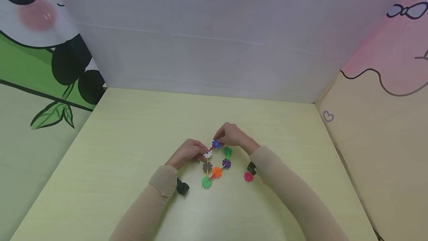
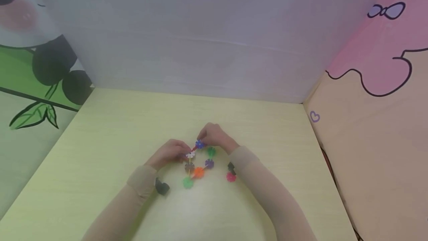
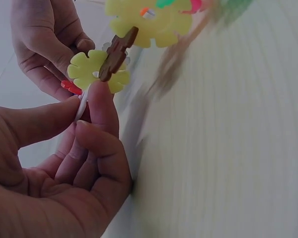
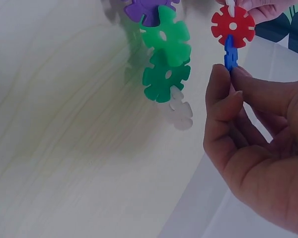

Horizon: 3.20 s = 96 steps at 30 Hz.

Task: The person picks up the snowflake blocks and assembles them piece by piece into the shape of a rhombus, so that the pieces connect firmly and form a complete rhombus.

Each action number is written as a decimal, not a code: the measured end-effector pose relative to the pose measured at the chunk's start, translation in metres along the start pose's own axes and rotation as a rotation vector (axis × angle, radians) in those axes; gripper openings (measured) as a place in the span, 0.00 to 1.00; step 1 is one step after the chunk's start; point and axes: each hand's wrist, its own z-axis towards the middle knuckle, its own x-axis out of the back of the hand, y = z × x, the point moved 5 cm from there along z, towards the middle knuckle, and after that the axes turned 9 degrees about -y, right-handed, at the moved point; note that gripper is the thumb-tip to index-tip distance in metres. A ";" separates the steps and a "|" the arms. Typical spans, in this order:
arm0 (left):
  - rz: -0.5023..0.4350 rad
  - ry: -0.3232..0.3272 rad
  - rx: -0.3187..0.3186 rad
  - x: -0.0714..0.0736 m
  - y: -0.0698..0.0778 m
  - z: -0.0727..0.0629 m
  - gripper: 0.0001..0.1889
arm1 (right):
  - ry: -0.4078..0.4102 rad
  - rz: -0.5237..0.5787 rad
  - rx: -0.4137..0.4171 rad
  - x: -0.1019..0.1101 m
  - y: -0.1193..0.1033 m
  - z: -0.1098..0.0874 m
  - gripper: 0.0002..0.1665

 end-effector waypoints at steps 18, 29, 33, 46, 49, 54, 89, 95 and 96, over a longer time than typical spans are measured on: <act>0.014 -0.020 -0.011 -0.002 0.003 -0.003 0.07 | -0.014 -0.002 0.015 0.001 0.000 -0.001 0.10; 0.135 -0.022 -0.063 0.000 0.013 0.005 0.11 | -0.014 -0.025 0.020 0.002 -0.005 -0.001 0.10; 0.166 -0.012 -0.085 0.000 0.020 0.008 0.10 | 0.000 -0.027 0.031 0.004 -0.006 0.000 0.10; 0.157 0.016 -0.044 -0.002 0.018 0.012 0.09 | 0.022 -0.011 0.038 0.004 -0.004 -0.005 0.10; 0.141 0.023 -0.027 -0.002 0.015 0.012 0.08 | 0.042 0.004 0.049 0.008 -0.003 -0.013 0.11; 0.142 0.024 -0.026 -0.001 0.012 0.012 0.08 | 0.077 -0.020 0.063 0.015 0.002 -0.030 0.10; 0.134 0.033 -0.010 0.000 0.010 0.007 0.07 | 0.029 -0.048 -0.001 -0.037 0.091 -0.115 0.21; 0.135 0.035 -0.011 0.000 0.009 0.009 0.07 | 0.070 -0.079 0.032 -0.042 0.091 -0.116 0.17; 0.137 0.036 -0.011 0.000 0.009 0.009 0.07 | 0.070 -0.085 0.030 -0.043 0.091 -0.116 0.16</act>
